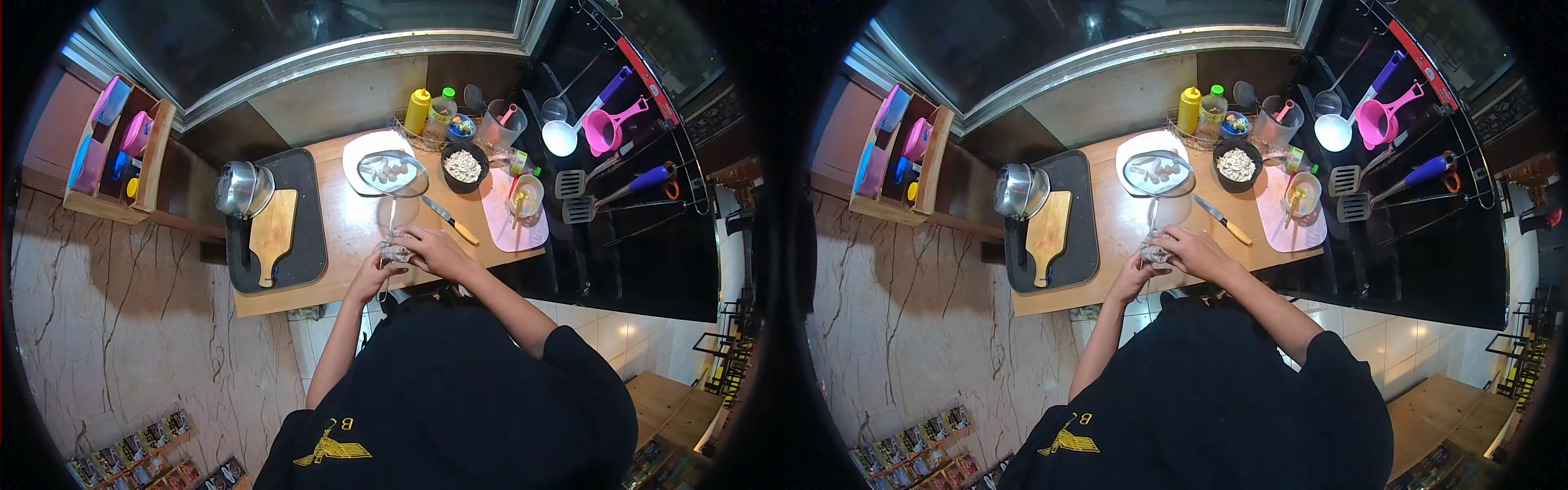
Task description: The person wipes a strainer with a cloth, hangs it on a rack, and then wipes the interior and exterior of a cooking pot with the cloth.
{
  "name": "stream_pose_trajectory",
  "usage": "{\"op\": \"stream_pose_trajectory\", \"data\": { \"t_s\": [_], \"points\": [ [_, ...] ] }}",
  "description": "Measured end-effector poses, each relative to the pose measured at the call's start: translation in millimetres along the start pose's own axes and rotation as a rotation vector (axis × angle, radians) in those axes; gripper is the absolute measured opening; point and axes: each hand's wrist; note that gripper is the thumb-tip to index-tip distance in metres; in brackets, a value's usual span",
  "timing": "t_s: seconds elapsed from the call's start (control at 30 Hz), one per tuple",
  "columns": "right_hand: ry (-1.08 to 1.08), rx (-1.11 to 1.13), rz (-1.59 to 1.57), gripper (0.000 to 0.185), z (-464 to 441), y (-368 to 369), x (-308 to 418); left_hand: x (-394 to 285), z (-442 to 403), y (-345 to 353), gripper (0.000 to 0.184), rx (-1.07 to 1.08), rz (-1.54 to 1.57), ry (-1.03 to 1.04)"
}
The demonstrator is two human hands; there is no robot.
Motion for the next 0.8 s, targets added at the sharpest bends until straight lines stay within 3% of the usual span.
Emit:
{"op": "stream_pose_trajectory", "data": {
  "t_s": [0.07, 0.1, 0.17, 0.33, 0.43, 0.5, 0.73, 0.8],
  "points": [
    [0.006, 0.014, -0.007, 0.046, 0, -1, 2, 10, -5, -3, 0.073, -0.043, 0.181, 0.040],
    [0.010, 0.030, -0.012, 0.047, 0, -2, 4, 5, -5, 0, 0.073, -0.042, 0.182, 0.039],
    [-0.020, 0.033, -0.026, 0.049, 2, 1, 3, -15, -4, 8, 0.101, -0.100, 0.119, 0.028],
    [-0.041, 0.054, -0.075, 0.054, 7, 6, 8, -1, -11, 0, 0.101, -0.137, 0.179, 0.011],
    [-0.095, 0.023, -0.082, 0.056, 7, 6, 10, -4, -14, 0, 0.097, -0.120, 0.258, 0.001],
    [-0.091, 0.043, -0.091, 0.056, 6, 4, 11, -8, -15, 3, 0.079, -0.130, 0.403, -0.035],
    [-0.063, 0.112, -0.135, 0.053, 5, -2, 15, -37, -13, 17, 0.047, -0.121, 0.479, -0.058],
    [-0.065, 0.126, -0.123, 0.052, 7, 0, 13, -45, -13, 19, 0.025, -0.156, 0.430, -0.037]
  ]
}}
Point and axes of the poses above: each hand's wrist, its own z-axis away from the middle knuckle, its own y-axis out of the palm, x = y × z, and after that the axes turned 3 degrees about -z, right-handed
